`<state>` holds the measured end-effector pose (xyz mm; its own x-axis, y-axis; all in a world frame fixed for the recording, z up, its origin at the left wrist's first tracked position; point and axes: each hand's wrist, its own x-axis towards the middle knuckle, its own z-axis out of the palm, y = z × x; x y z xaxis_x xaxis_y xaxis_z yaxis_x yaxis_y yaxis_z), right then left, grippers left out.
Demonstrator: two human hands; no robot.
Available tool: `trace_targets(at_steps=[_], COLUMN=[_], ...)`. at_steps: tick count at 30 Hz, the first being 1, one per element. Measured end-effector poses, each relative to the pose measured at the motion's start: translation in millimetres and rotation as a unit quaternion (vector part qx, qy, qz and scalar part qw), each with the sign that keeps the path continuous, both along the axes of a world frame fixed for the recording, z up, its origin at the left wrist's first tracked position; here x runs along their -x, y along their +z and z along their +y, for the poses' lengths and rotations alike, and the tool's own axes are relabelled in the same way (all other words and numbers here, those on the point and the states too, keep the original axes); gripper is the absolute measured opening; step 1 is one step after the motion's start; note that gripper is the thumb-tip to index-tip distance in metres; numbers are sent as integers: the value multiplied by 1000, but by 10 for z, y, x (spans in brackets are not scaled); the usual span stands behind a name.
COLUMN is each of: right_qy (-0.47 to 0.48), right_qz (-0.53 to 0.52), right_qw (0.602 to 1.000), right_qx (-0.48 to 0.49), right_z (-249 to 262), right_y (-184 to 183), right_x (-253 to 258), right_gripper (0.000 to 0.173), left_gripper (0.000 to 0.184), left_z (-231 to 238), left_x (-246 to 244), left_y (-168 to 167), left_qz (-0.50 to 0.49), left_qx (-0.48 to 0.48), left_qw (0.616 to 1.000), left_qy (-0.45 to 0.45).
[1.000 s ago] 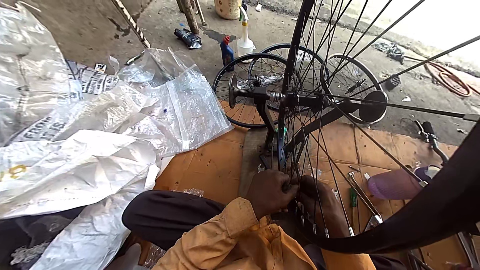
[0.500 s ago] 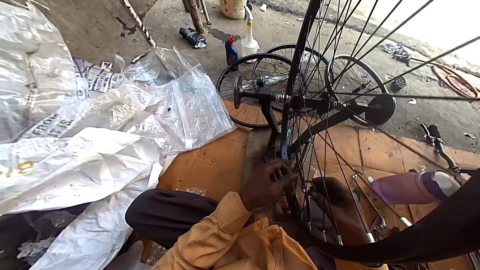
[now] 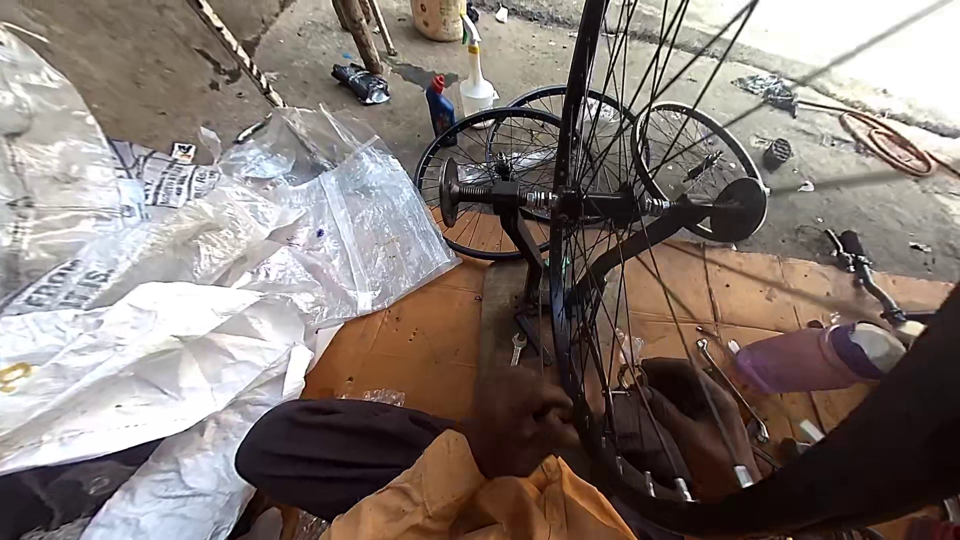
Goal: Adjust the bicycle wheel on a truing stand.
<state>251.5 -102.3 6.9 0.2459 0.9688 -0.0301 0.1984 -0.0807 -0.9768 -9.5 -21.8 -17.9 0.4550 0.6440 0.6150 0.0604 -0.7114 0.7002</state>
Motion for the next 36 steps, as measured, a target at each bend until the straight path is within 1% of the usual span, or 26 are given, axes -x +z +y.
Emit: trace_targets(at_steps=[2,4,13,16,19,28,33,36], right_qy=[-7,-14,-6,-11,-13,-7,-8,-1], right_qz=[1,7,-3,-5,-3,2,3,14], right_qw=[1000,1000,1000,1000,1000,1000,1000,1000], right_qx=[5,10,13,9,16,16,11,-3], right_z=[0,4,9,10,4,16,22,9], right_y=[-8,-14,-16,-29,-31,-33,-23,-77], right_x=[12,29,24,20,19,22,32,21], right_gripper=[32,31,30,29,31,29,29,29], left_gripper=[43,42,27,26,25,27,20,18], left_z=[-139,-220,-260,-249,-243,-258,-263,-277], left_x=[16,13,-45,-42,-39,-16,-3,-4], left_y=[-78,-177,-181,-173,-184,-171,-171,-174], left_qz=[22,34,41,44,48,64,82,80], left_qx=[-70,-99,-105,-105,-105,-110,-131,-127], left_qw=[997,994,994,993,993,992,988,989], left_qy=[-8,-7,6,5,5,13,10,17])
